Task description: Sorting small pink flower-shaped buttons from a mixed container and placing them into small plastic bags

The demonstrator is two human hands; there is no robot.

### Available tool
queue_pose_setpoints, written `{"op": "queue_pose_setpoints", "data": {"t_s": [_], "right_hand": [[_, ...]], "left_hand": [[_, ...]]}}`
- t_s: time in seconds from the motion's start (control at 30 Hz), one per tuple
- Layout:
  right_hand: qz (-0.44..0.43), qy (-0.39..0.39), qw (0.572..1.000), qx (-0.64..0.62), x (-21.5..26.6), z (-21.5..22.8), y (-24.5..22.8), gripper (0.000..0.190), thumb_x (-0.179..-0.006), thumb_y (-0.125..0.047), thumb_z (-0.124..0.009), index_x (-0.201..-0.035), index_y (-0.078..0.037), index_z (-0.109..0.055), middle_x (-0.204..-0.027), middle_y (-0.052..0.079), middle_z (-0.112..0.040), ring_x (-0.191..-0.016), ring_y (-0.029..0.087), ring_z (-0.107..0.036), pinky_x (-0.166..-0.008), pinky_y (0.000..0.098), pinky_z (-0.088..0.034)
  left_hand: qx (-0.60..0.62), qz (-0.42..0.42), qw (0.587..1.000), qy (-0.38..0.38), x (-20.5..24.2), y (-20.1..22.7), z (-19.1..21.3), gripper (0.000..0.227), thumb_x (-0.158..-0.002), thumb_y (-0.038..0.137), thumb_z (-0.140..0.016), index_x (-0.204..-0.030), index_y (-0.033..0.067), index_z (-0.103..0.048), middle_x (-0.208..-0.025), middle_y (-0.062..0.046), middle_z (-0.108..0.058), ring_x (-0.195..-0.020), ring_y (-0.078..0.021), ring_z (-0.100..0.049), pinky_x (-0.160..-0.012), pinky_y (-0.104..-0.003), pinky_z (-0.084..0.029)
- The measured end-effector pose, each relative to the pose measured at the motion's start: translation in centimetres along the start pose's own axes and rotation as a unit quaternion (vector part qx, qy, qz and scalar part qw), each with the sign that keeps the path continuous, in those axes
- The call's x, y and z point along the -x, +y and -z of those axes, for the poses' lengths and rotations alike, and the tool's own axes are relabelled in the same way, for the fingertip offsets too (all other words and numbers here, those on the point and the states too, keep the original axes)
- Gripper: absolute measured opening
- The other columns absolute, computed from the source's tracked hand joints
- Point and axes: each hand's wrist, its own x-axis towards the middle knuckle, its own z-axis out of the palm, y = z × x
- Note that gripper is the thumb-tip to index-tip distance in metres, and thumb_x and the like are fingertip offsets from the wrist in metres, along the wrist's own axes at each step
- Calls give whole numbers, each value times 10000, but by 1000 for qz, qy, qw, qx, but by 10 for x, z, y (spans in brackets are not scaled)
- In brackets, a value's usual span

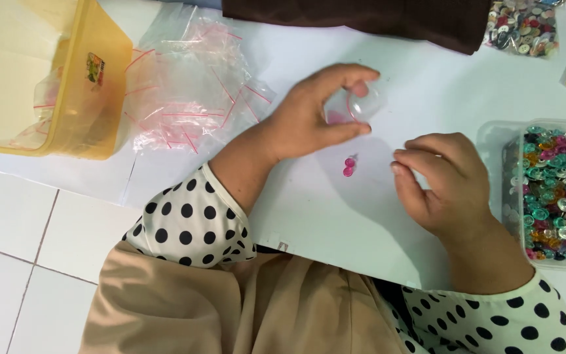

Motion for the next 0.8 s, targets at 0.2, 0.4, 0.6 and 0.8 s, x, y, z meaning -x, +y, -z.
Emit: {"op": "queue_pose_setpoints", "data": {"t_s": [0.2,0.4,0.6,0.8], "right_hand": [[75,-162,983,-44,-3,-37,-1,256,-951,43,-604,-1168,-31,-718,-1313,173,-608,-990,354,-618,-916,477,-509],[123,-206,971,23,7,-47,-6,416,-820,186,-514,-1147,-17,-671,-1189,82,-611,-960,308,-565,-886,411,-521],[126,-97,987,-23,-1,-34,5,207,-934,98,-586,-1063,-31,-686,-1029,129,-633,-863,331,-643,-745,383,-542],[150,115,982,18,-8,7,10,159,-919,161,-700,-1009,66,-791,-1043,227,-742,-839,328,-698,-737,414,-547]], "left_hand": [[17,18,998,50,-2,-6,5,597,-908,176,-860,-1403,172,-526,-1206,-31,-649,-1171,-134,-633,-1109,-329,-480],[-12,46,999,-10,2,-4,-5,632,-863,225,-872,-1399,182,-540,-1215,-29,-661,-1153,-148,-633,-1038,-291,-515],[29,-5,1000,11,2,-8,-10,614,-831,170,-917,-1360,122,-609,-1090,-123,-718,-1075,-264,-682,-1041,-457,-530],[67,-7,997,-47,8,1,-28,648,-806,271,-928,-1357,174,-602,-1110,-81,-729,-1103,-256,-695,-1051,-452,-535]]}}
